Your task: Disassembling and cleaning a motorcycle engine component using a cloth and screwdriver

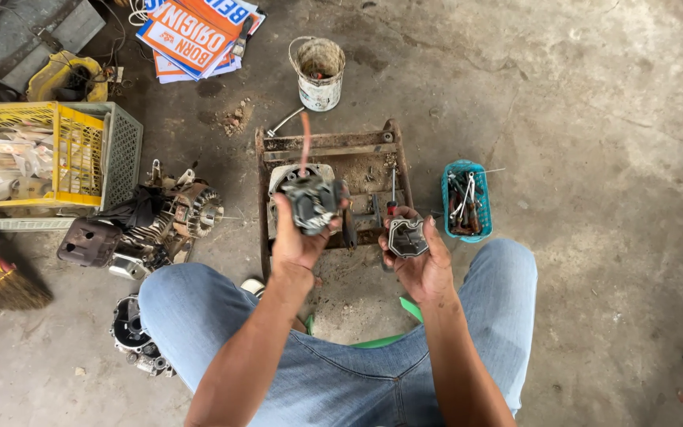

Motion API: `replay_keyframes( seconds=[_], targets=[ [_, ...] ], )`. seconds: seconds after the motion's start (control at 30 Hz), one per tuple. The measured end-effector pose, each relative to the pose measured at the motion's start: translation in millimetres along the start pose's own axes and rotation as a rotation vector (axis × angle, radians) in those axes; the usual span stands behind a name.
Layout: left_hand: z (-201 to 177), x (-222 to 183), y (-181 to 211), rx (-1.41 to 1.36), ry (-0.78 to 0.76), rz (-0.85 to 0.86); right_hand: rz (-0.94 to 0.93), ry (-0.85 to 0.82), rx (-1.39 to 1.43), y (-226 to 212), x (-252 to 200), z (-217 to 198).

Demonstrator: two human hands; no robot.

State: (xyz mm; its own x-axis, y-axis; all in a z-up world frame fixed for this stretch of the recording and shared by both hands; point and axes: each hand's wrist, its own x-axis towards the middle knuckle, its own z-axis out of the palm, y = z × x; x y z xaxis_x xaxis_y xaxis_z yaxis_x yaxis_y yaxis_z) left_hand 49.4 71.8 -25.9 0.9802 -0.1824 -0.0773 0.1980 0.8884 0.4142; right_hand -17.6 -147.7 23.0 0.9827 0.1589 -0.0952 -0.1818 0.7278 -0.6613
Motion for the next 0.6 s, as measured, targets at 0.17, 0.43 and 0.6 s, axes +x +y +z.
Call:
replay_keyframes(
  seconds=[0.17,0.43,0.6],
  targets=[
    [-21.6,-11.9,43.6,0.092,0.024,0.11,-0.039,0.074,-0.099,3.8,10.4,-13.3],
    [-30.5,-23.2,51.8,-0.01,0.166,0.162,0.062,0.133,-0.009,13.5,19.9,6.2],
    [-19.3,-15.1,38.0,-0.038,0.152,0.124,-0.029,0.105,-0.492,17.3,33.0,40.3]
  ],
)
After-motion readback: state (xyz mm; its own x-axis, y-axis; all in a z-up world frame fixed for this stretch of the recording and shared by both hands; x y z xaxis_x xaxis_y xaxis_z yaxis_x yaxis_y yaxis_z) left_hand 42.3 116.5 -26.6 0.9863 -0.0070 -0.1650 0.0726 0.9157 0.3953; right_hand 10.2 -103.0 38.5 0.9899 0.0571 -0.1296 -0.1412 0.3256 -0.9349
